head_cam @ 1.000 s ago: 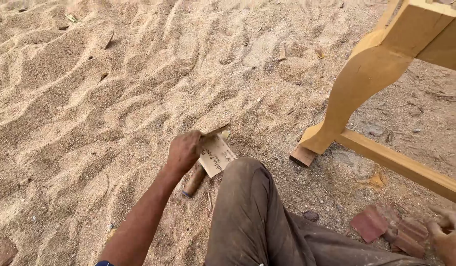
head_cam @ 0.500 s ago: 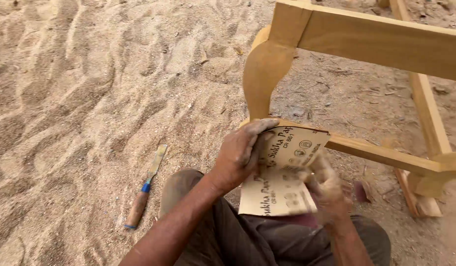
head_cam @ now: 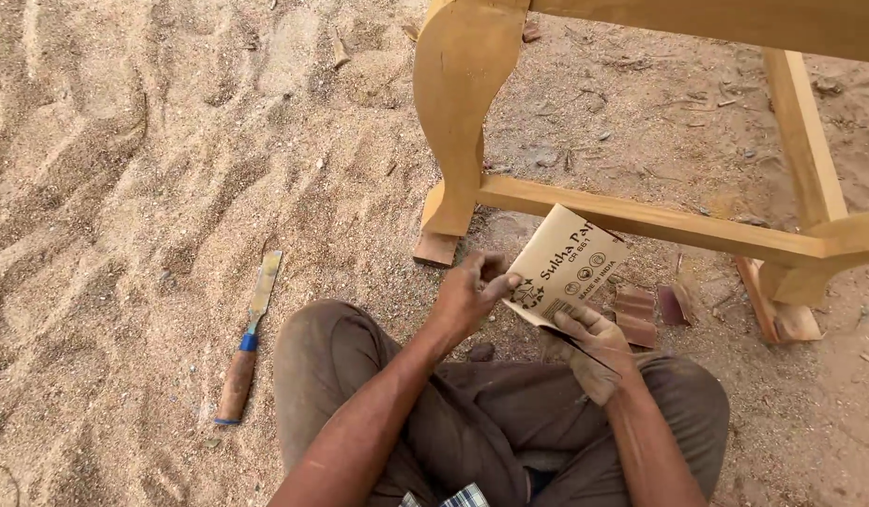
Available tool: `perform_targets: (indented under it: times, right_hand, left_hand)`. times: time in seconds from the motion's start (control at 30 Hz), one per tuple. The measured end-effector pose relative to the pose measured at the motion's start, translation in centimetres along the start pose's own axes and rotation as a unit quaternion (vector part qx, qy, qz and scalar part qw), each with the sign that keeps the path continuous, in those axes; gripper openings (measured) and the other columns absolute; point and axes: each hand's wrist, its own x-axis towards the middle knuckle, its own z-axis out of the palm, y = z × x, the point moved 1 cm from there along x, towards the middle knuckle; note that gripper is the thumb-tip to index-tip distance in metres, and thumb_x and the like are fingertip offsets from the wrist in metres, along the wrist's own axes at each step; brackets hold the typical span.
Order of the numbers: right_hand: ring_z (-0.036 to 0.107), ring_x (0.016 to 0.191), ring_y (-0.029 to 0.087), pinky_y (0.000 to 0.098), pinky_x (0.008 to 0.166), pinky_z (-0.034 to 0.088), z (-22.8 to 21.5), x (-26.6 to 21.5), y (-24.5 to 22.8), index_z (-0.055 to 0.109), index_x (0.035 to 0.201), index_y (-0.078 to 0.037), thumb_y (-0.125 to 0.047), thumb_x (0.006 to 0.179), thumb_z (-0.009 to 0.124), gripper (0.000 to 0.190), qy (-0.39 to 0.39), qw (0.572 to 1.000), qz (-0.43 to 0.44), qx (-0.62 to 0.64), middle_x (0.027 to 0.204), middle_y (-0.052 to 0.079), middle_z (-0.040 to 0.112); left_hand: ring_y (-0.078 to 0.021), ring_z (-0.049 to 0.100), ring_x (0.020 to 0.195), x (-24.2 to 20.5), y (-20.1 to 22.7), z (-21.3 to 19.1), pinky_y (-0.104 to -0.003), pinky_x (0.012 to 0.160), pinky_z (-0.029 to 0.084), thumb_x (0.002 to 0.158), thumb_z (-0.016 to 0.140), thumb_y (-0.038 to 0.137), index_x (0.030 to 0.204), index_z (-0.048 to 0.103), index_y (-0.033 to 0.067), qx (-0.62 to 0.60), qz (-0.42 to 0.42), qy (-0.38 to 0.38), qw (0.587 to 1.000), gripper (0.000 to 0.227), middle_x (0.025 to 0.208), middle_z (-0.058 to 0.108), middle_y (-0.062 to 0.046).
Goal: The person is folding and tearing sandpaper into smaller, usable pieces for woodworking.
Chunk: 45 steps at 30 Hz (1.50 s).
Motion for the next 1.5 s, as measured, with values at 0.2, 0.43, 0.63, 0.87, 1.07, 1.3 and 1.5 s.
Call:
perform_targets:
  times: [0.2,0.43,0.63,0.87,1.07,1.3,1.5]
  right_hand:
    - [0.071,0.081,0.017,0.0316,0.073,0.062,-0.7,0.5,1.1,0.063,0.110,0.002,-0.011,0.097,0.069,0.019,0.065,0.994,-0.082,0.024,0.098,0.013,0.072]
    - [0.071,0.083,0.014,0.0290,0.076,0.064,-1.2,1.5,1.7,0.061,0.105,-0.004,-0.012,0.098,0.067,0.012,0.054,0.984,-0.121,0.120,0.097,0.009,0.070]
    - [0.069,0.083,0.014,0.0298,0.074,0.061,-1.7,1.6,2.5,0.061,0.106,-0.003,-0.013,0.099,0.068,0.015,0.053,0.979,-0.163,0.112,0.098,0.010,0.071]
    - [0.070,0.091,0.015,0.0307,0.082,0.061,2.0,-0.7,0.7,0.063,0.114,-0.002,-0.015,0.094,0.070,0.025,0.037,0.988,-0.129,0.072,0.103,0.008,0.072]
    - [0.071,0.085,0.016,0.0308,0.074,0.062,4.8,-1.3,0.7,0.063,0.113,-0.003,-0.022,0.095,0.070,0.027,0.058,0.979,-0.174,0.085,0.098,0.008,0.072]
    - [0.067,0.074,0.014,0.0283,0.062,0.061,4.0,-0.8,1.3,0.065,0.106,-0.004,-0.038,0.102,0.059,0.035,0.107,0.975,-0.189,-0.037,0.089,0.008,0.072]
    - [0.067,0.080,0.011,0.0277,0.070,0.057,6.4,-3.4,1.1,0.071,0.118,-0.003,-0.045,0.100,0.054,0.049,0.086,0.939,-0.142,-0.301,0.095,0.009,0.077]
  left_hand:
    - [-0.0171,0.072,0.064,-0.4,-2.0,2.3,-0.029,0.055,0.060,0.097,0.065,0.022,0.111,0.068,0.0035,0.072,-0.148,-0.084,0.983,0.023,0.088,0.077,-0.010]
    - [-0.0140,0.072,0.062,0.2,-1.7,2.8,-0.028,0.049,0.061,0.090,0.072,0.020,0.105,0.061,0.0020,-0.072,-0.051,0.021,0.996,0.026,0.084,0.073,-0.010]
    - [-0.0117,0.070,0.061,0.1,-3.3,2.3,-0.024,0.053,0.058,0.094,0.072,0.032,0.102,0.073,0.0063,-0.017,-0.172,-0.068,0.983,0.027,0.080,0.077,-0.008]
    - [-0.0113,0.069,0.055,-1.2,-1.0,2.2,-0.028,0.048,0.059,0.097,0.064,0.033,0.094,0.065,0.0093,0.018,-0.098,-0.085,0.991,0.024,0.074,0.075,-0.007]
    - [-0.0122,0.064,0.049,-1.1,-0.8,2.5,-0.030,0.044,0.054,0.095,0.072,0.032,0.088,0.065,0.0051,0.029,-0.077,-0.050,0.995,0.028,0.068,0.071,-0.010]
    - [-0.0126,0.066,0.052,-1.0,-0.8,2.3,-0.029,0.047,0.056,0.102,0.056,0.033,0.101,0.068,0.0066,0.018,-0.065,-0.012,0.998,0.028,0.072,0.072,-0.008]
    - [-0.0154,0.074,0.077,-0.1,1.4,1.6,-0.028,0.062,0.065,0.101,0.062,0.027,0.124,0.051,0.0007,-0.045,0.025,0.086,0.995,0.037,0.097,0.072,-0.016]
